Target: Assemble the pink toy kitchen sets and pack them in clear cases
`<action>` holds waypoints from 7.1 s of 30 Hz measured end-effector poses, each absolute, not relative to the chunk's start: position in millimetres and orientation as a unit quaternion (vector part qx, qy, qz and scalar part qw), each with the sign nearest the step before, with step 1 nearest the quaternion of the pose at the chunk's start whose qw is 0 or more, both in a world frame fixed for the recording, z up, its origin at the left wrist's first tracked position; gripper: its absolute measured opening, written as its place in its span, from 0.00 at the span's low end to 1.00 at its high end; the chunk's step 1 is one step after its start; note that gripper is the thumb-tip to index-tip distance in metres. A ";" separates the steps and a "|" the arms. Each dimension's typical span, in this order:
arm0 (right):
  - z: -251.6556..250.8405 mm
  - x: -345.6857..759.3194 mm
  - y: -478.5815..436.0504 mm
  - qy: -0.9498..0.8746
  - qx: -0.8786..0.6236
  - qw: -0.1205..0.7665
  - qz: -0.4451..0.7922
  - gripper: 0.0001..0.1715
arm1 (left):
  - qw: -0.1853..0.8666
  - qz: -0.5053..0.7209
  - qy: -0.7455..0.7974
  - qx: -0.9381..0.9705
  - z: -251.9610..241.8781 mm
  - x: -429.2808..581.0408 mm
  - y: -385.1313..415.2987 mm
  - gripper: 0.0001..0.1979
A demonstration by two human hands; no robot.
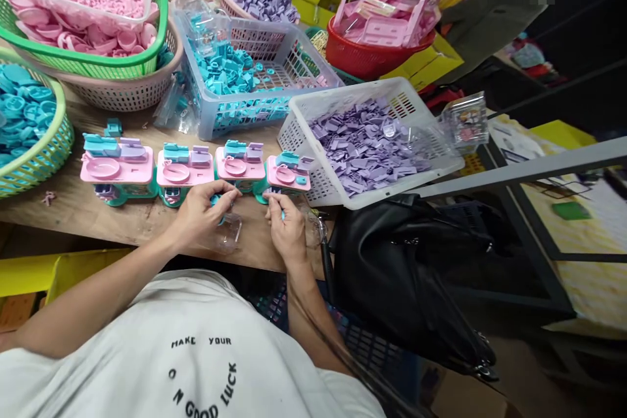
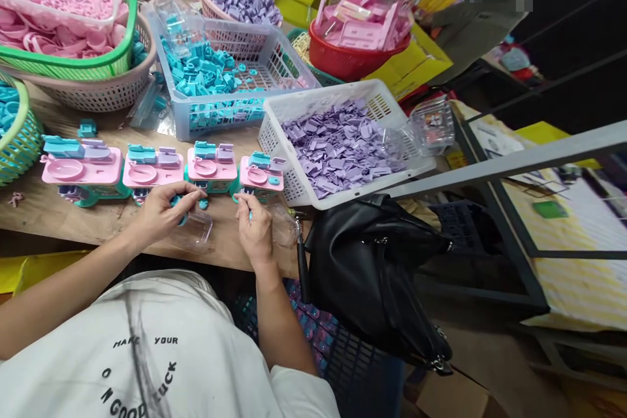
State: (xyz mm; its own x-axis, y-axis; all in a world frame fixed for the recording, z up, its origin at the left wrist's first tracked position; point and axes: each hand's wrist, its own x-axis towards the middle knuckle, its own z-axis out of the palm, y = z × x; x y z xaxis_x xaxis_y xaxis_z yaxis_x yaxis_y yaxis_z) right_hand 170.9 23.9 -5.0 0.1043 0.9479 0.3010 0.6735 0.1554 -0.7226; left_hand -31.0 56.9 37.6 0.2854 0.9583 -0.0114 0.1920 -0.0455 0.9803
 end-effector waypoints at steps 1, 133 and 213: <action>-8.9 169.5 22.2 -0.653 -0.621 0.392 0.186 0.17 | 0.496 0.375 0.468 0.628 37.2 -38.2 53.5 0.16; 39.1 28.6 12.7 -0.304 -0.375 0.571 0.664 0.22 | 0.179 0.575 0.413 0.683 15.0 -79.8 0.3 0.08; 6.3 137.4 -8.6 -0.686 -0.526 0.483 0.138 0.06 | 0.686 0.355 0.436 0.462 30.0 -50.8 1.8 0.36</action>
State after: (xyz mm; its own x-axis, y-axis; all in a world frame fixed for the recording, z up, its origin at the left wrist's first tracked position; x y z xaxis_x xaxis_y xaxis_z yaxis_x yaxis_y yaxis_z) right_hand 137.4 -8.6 6.3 0.0208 0.8553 0.5177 0.5884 0.4082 -0.6980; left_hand -50.8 1.8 30.0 0.3669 0.8901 -0.2702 -0.0848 0.3213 0.9432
